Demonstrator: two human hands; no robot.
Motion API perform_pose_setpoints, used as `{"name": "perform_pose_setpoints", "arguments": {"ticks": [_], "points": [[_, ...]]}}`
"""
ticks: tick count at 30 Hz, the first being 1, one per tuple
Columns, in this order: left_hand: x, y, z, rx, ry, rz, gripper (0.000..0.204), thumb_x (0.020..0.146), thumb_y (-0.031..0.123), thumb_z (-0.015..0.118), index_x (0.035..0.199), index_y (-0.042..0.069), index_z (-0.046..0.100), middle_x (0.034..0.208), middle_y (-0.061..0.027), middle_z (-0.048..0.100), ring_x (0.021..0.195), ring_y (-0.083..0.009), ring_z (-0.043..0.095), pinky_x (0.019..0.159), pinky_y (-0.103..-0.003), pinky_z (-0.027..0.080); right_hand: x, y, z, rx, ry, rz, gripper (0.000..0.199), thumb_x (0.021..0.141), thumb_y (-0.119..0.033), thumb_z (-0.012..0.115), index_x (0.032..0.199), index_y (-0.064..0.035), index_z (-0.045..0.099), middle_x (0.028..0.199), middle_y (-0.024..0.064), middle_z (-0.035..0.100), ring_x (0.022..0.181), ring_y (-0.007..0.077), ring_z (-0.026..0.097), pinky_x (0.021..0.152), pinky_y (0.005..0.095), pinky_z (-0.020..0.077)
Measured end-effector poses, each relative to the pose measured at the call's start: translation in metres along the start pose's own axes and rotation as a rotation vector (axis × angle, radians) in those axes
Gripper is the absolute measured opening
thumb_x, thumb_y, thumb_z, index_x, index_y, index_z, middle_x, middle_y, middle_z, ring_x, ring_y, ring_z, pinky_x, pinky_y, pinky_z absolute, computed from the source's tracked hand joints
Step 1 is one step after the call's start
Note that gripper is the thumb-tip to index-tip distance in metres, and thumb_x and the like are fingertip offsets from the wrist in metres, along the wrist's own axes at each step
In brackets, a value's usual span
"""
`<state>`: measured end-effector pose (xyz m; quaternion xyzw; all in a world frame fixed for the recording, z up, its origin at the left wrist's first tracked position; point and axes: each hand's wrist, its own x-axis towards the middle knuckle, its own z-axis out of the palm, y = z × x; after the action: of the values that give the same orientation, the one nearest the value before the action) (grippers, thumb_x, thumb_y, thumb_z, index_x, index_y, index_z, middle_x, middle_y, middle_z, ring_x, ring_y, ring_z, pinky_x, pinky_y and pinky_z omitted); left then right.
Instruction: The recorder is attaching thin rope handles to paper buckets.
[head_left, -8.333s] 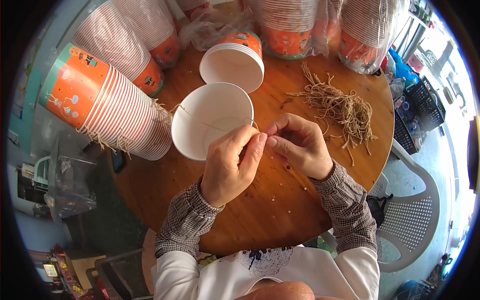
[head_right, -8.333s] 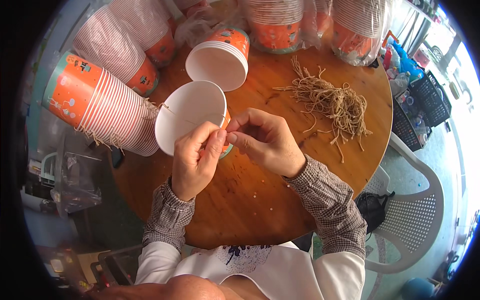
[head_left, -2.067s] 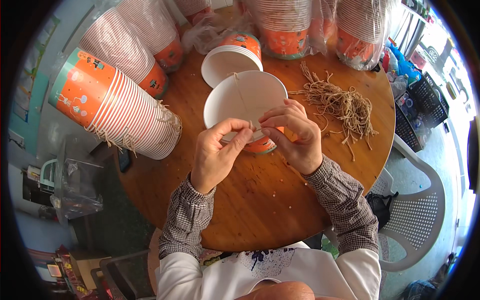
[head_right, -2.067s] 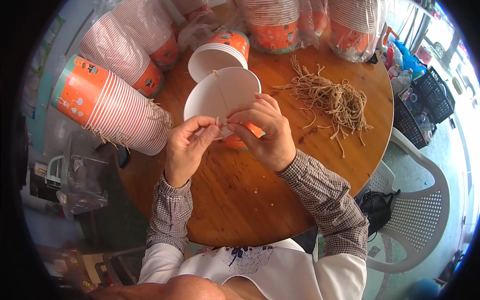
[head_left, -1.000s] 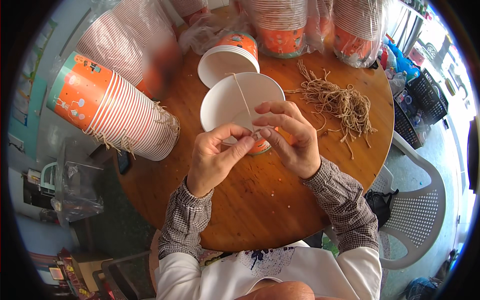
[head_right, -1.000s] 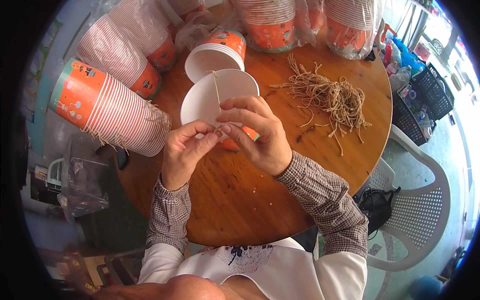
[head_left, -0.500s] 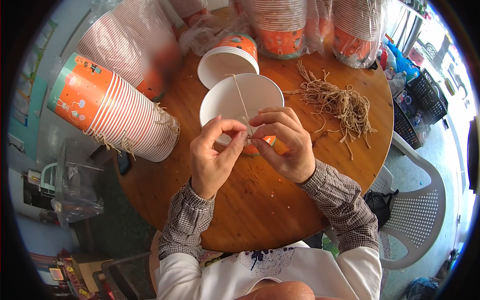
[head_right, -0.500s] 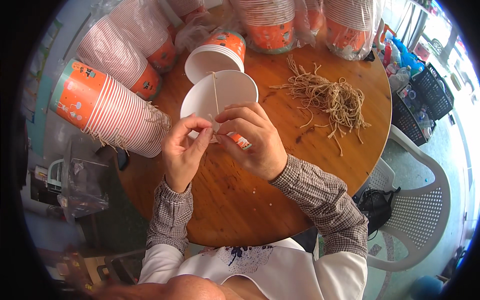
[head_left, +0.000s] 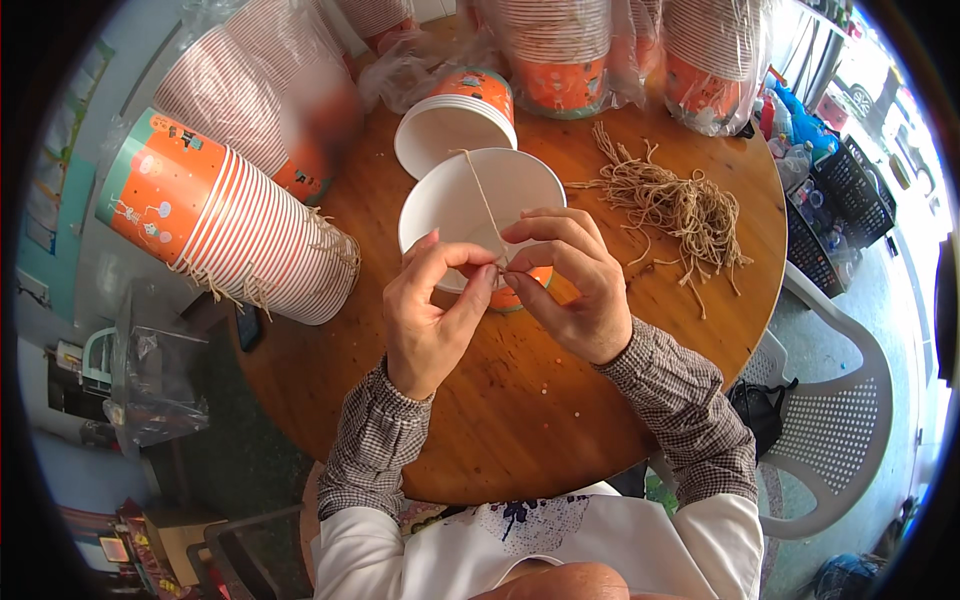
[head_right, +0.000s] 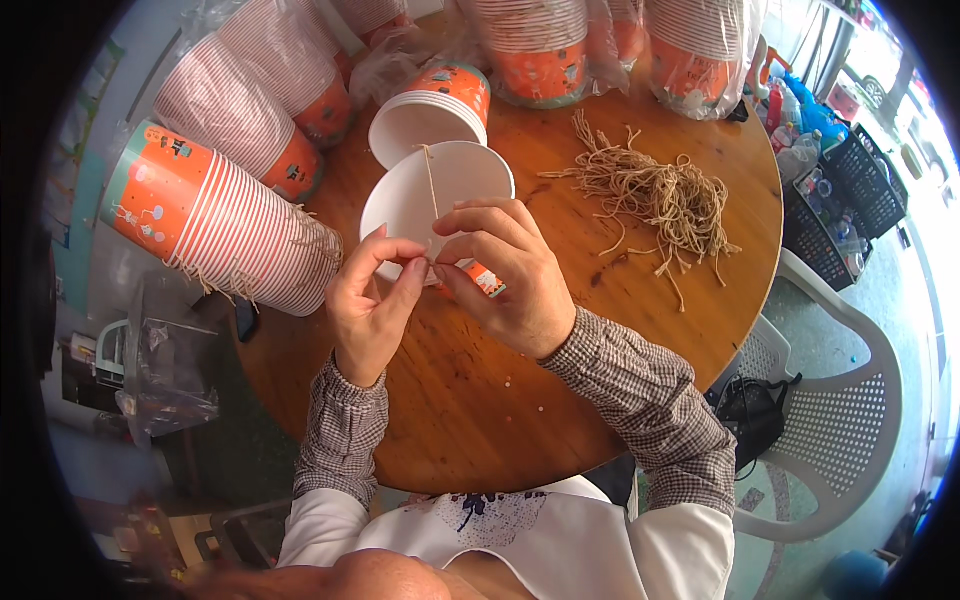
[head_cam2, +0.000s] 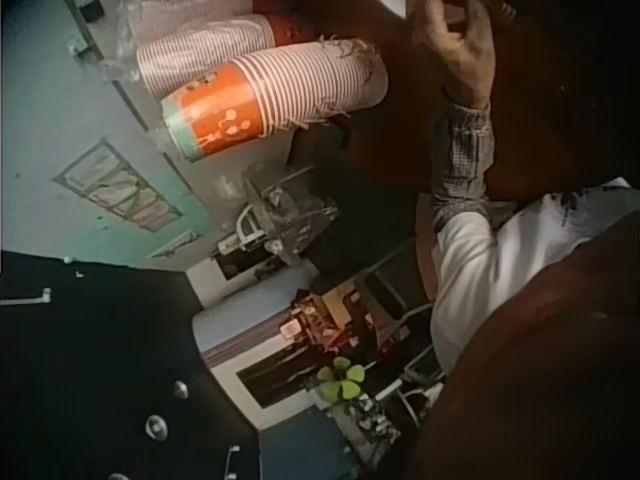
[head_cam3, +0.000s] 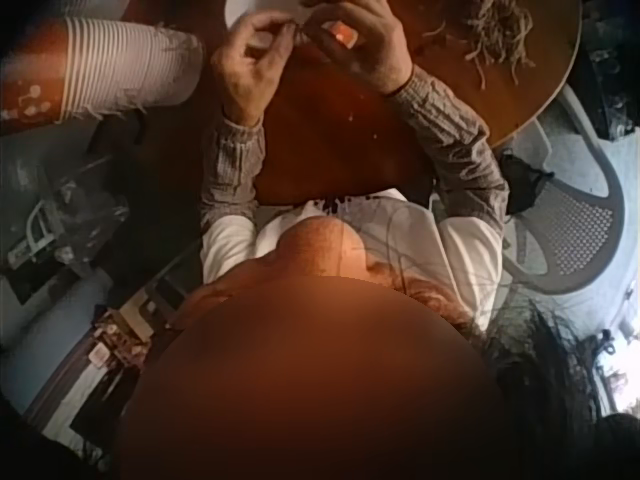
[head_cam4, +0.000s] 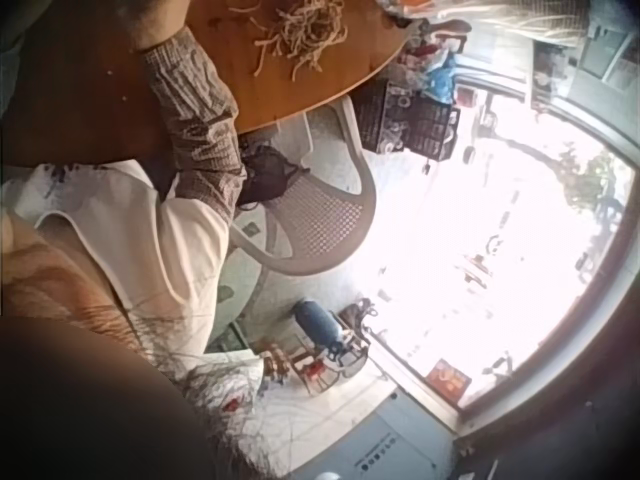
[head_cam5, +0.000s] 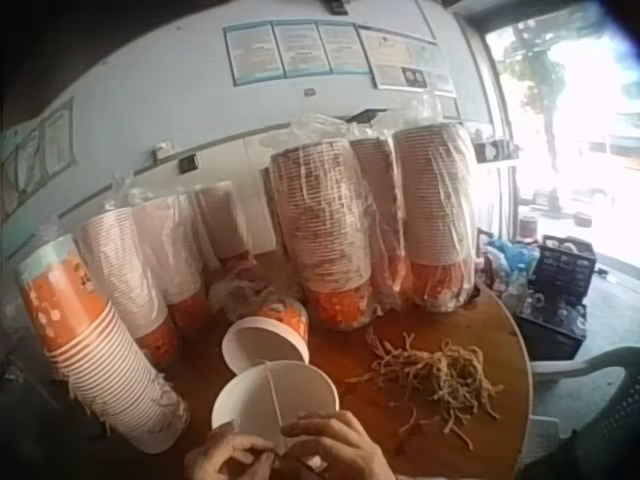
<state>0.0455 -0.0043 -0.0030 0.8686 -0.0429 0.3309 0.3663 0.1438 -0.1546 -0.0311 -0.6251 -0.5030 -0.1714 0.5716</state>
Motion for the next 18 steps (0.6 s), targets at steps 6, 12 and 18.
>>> {"name": "perform_pose_setpoints", "arguments": {"ticks": [6, 12, 18], "points": [[0.000, -0.006, -0.002, -0.014, 0.030, 0.009, 0.009, 0.085, -0.002, 0.067, 0.094, 0.001, 0.065, 0.087, -0.0038, 0.067, 0.086, -0.0154, 0.065, 0.107, -0.042, 0.038, 0.000, -0.002, 0.000, 0.009, -0.018, 0.015, 0.020, 0.073, 0.001, 0.074, 0.089, -0.0066, 0.064, 0.114, 0.0067, 0.062, 0.113, 0.0289, 0.054, 0.093, 0.0400, 0.0470], [0.001, -0.002, 0.000, 0.203, 0.008, 0.163, 0.013, 0.085, -0.003, 0.066, 0.095, 0.004, 0.067, 0.084, -0.0030, 0.069, 0.082, -0.0187, 0.067, 0.104, -0.045, 0.040, 0.002, 0.001, -0.001, -0.019, 0.015, -0.015, 0.022, 0.073, 0.001, 0.075, 0.091, -0.0064, 0.064, 0.114, 0.0070, 0.063, 0.112, 0.0290, 0.055, 0.093, 0.0400, 0.0472], [0.002, 0.000, -0.006, -0.443, -0.164, -0.206, 0.010, 0.093, 0.003, 0.059, 0.095, -0.006, 0.061, 0.097, -0.0049, 0.057, 0.087, -0.0124, 0.058, 0.083, -0.025, 0.048, 0.003, 0.002, 0.000, -0.069, 0.047, -0.046, 0.022, 0.075, 0.002, 0.073, 0.093, -0.0059, 0.063, 0.114, 0.0074, 0.062, 0.112, 0.0297, 0.054, 0.091, 0.0398, 0.0478]]}}
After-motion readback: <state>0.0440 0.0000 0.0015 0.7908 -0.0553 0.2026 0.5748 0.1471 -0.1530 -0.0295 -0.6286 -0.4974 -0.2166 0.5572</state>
